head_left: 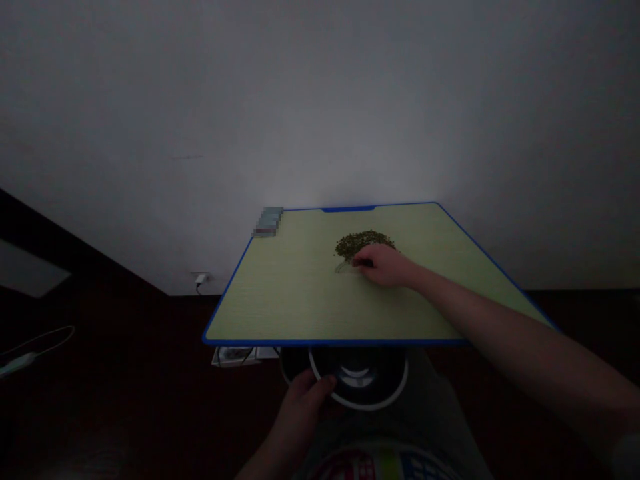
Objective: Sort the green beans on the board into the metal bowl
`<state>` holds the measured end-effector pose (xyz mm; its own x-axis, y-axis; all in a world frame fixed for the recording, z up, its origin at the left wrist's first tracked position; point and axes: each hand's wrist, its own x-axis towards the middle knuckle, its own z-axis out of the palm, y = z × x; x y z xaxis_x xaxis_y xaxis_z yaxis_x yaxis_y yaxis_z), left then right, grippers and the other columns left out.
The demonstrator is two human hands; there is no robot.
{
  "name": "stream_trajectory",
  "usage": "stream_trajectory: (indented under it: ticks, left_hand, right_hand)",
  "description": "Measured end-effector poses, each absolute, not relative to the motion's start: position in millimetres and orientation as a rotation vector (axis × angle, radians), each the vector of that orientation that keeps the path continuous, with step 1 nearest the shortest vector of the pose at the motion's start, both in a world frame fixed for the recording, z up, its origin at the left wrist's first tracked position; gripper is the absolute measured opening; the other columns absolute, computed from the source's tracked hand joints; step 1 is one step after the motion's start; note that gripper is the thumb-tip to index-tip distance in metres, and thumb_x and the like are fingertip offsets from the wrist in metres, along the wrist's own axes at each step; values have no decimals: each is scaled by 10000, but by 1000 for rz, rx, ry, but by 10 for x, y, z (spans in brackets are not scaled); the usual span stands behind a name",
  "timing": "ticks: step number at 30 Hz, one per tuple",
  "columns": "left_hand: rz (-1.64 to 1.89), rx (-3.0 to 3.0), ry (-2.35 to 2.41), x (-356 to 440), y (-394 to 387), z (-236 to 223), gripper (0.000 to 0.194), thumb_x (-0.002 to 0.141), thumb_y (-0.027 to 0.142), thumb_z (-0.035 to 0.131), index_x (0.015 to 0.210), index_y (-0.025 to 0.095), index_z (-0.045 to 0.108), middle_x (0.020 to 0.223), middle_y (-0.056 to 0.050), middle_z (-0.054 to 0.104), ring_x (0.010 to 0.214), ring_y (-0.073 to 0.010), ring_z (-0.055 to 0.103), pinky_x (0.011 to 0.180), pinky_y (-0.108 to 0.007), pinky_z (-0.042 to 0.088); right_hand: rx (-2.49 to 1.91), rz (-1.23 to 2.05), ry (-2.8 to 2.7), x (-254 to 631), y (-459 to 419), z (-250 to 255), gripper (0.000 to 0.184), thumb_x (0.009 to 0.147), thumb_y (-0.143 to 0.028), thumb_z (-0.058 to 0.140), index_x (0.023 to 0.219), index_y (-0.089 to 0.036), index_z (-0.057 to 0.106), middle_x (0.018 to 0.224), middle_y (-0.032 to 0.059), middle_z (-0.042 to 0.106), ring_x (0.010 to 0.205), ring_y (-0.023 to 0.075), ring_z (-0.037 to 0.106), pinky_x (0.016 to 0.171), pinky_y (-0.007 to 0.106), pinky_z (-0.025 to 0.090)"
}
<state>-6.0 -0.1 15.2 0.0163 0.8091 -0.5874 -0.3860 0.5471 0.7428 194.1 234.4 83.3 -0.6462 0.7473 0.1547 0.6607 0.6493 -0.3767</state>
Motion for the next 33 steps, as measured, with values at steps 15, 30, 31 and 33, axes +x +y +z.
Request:
stream_trajectory:
  ticks: [15, 30, 31, 33]
  left_hand:
    - [979, 450, 1218, -46, -19, 131, 281, 729, 332, 741, 933, 138, 740, 937, -123, 812, 877, -295, 746, 755, -371, 576]
    - [1004, 488, 1219, 1, -46, 122, 347, 717, 363, 761, 966, 124, 727, 980, -131, 804, 933, -305, 732, 761, -365, 570]
    - [1002, 489, 1223, 10, -50, 132, 341, 717, 359, 760, 960, 122, 727, 976, -131, 805, 922, -304, 734, 759, -366, 570]
    - [1010, 476, 1225, 29, -53, 146, 321, 723, 346, 755, 958, 128, 728, 967, -124, 807, 900, -297, 739, 766, -370, 568]
  right_hand:
    - [-1012, 540, -2627, 2008, 1835, 890, 196, 821, -110, 565, 927, -134, 727, 864, 83, 714, 790, 182, 608, 722, 282, 423]
    - [-1062, 694, -2559, 2000, 1239, 939, 209, 817, -106, 559, 934, -142, 728, 901, 93, 723, 828, 199, 629, 760, 299, 453]
    - [-1060, 700, -2556, 1997, 1210, 941, 204, 815, -104, 560, 924, -144, 728, 894, 91, 721, 823, 198, 627, 758, 299, 453]
    - [-1056, 715, -2549, 1990, 1159, 940, 193, 817, -108, 562, 914, -147, 725, 882, 87, 718, 812, 195, 625, 753, 299, 452]
